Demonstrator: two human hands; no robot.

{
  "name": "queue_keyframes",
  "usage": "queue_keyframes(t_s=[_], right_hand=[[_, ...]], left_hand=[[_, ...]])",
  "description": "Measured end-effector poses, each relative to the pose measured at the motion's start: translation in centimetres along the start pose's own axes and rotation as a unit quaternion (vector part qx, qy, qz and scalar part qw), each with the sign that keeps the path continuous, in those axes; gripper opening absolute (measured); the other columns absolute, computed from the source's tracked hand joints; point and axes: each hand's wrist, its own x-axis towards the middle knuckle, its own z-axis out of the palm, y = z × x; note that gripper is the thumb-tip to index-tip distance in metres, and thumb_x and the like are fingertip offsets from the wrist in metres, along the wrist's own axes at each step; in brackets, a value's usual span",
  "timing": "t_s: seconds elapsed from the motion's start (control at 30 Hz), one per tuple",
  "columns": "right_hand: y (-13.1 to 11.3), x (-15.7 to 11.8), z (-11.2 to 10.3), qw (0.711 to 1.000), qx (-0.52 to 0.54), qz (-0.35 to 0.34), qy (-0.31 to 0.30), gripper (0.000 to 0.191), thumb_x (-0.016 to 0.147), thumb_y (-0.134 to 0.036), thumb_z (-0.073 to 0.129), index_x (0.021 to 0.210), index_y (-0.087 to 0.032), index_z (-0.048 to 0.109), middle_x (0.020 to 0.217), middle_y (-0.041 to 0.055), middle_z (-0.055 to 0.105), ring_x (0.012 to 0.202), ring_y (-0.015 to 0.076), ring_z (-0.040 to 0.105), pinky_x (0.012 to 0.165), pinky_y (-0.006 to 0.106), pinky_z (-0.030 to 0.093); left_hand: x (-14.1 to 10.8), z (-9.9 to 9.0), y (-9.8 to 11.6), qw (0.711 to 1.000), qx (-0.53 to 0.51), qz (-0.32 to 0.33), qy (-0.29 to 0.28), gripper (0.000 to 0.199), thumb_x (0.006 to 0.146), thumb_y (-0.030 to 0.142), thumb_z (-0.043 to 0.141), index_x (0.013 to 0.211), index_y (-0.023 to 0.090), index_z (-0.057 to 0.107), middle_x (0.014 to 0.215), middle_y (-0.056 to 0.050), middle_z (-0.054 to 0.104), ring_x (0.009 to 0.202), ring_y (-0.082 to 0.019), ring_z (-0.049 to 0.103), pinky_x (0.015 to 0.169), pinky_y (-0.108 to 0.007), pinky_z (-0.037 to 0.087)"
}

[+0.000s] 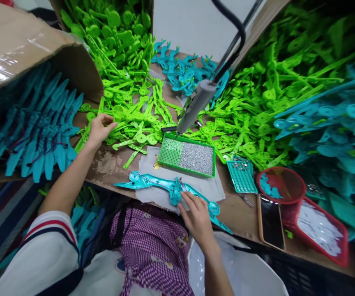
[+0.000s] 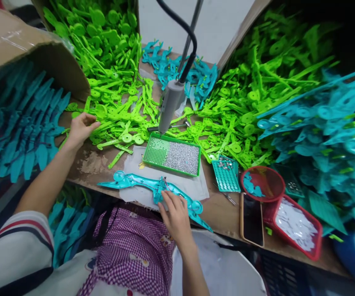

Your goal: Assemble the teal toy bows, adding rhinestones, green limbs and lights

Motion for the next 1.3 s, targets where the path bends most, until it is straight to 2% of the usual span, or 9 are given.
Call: queue_keyframes(t_s=[0.17,0.3,0.4,0.53,0.63,0.77,1.0,1.17,1.3], right_hand=[[-3.4,4.9,-0.9,0.991,0.121,0.025,0.056,0.033,0.096,-0.025,0.050,0.127,-0.026,0.059,0.106,0.0067,0.073,0.098,0.0201,0.068,0.087,0.037,0.052],[-5.5,9.3,-3.6,0.972,0.196,0.076,0.102,0.039,0.095,-0.033,0.051,0.134,-0.032,0.053,0.126,0.0056,0.065,0.119,0.0220,0.059,0.101,0.045,0.050],[-5.8,10.9,-4.5,0.974,0.222,0.036,0.024,0.052,0.091,-0.041,0.057,0.142,-0.033,0.045,0.145,0.0051,0.051,0.135,0.0234,0.047,0.110,0.049,0.043],[-5.3,9.5,-3.3,0.957,0.266,-0.021,-0.110,0.043,0.091,-0.041,0.058,0.133,-0.031,0.057,0.142,0.0065,0.055,0.129,0.0216,0.054,0.104,0.041,0.049],[-4.5,7.6,-2.2,0.949,0.303,0.033,-0.073,0.024,0.094,-0.033,0.054,0.110,-0.027,0.070,0.126,0.0072,0.066,0.116,0.0200,0.063,0.099,0.037,0.052],[-2.4,5.2,-1.9,0.927,0.353,0.128,-0.026,0.020,0.091,-0.037,0.059,0.092,-0.025,0.075,0.104,0.0077,0.075,0.099,0.0212,0.070,0.090,0.038,0.056],[-0.1,2.2,-1.3,0.869,0.443,0.212,-0.052,0.029,0.080,-0.049,0.069,0.096,-0.026,0.076,0.110,0.0101,0.073,0.103,0.0254,0.069,0.087,0.042,0.058],[-0.7,2.6,-0.7,0.854,0.473,0.200,-0.085,0.034,0.074,-0.047,0.076,0.102,-0.027,0.074,0.116,0.0109,0.071,0.112,0.0257,0.065,0.088,0.041,0.058],[-0.4,2.5,-0.5,0.859,0.467,0.199,-0.074,0.032,0.078,-0.048,0.072,0.102,-0.027,0.073,0.119,0.0112,0.069,0.112,0.0256,0.065,0.085,0.040,0.059]], left_hand=[[-3.1,-0.8,4.0,0.996,0.018,0.087,-0.004,0.022,0.081,0.034,0.062,0.096,0.018,0.063,0.094,-0.005,0.071,0.091,-0.020,0.066,0.087,-0.034,0.051],[-7.8,-0.9,7.1,0.947,0.119,0.220,-0.202,0.017,0.089,0.028,0.054,0.100,0.023,0.066,0.103,-0.003,0.072,0.101,-0.022,0.064,0.103,-0.042,0.037],[-11.0,-0.3,8.0,0.895,0.111,0.301,-0.308,0.023,0.094,0.023,0.046,0.107,0.026,0.066,0.104,-0.004,0.073,0.101,-0.021,0.064,0.106,-0.045,0.030],[-13.4,0.4,7.6,0.866,0.077,0.355,-0.343,0.026,0.097,0.020,0.043,0.110,0.025,0.065,0.098,-0.004,0.072,0.095,-0.018,0.065,0.105,-0.041,0.030],[-13.5,0.7,6.6,0.860,0.084,0.383,-0.327,0.024,0.096,0.028,0.050,0.115,0.028,0.064,0.109,-0.005,0.070,0.104,-0.020,0.063,0.108,-0.041,0.029],[-11.8,1.4,3.8,0.898,0.165,0.337,-0.232,0.038,0.089,0.039,0.062,0.125,0.027,0.060,0.131,-0.013,0.059,0.125,-0.029,0.051,0.108,-0.048,0.028],[-8.2,3.5,-1.1,0.883,0.280,0.279,-0.252,0.035,0.086,0.010,0.050,0.107,0.031,0.069,0.138,-0.009,0.056,0.137,-0.031,0.040,0.109,-0.064,0.015],[-5.8,3.3,-1.0,0.892,0.284,0.259,-0.236,0.050,0.076,-0.003,0.045,0.103,0.031,0.071,0.137,-0.008,0.057,0.138,-0.030,0.040,0.109,-0.065,0.015],[-8.1,1.5,-0.2,0.895,0.253,0.250,-0.267,0.032,0.088,0.015,0.049,0.106,0.030,0.071,0.134,-0.010,0.059,0.131,-0.030,0.046,0.108,-0.060,0.021]])
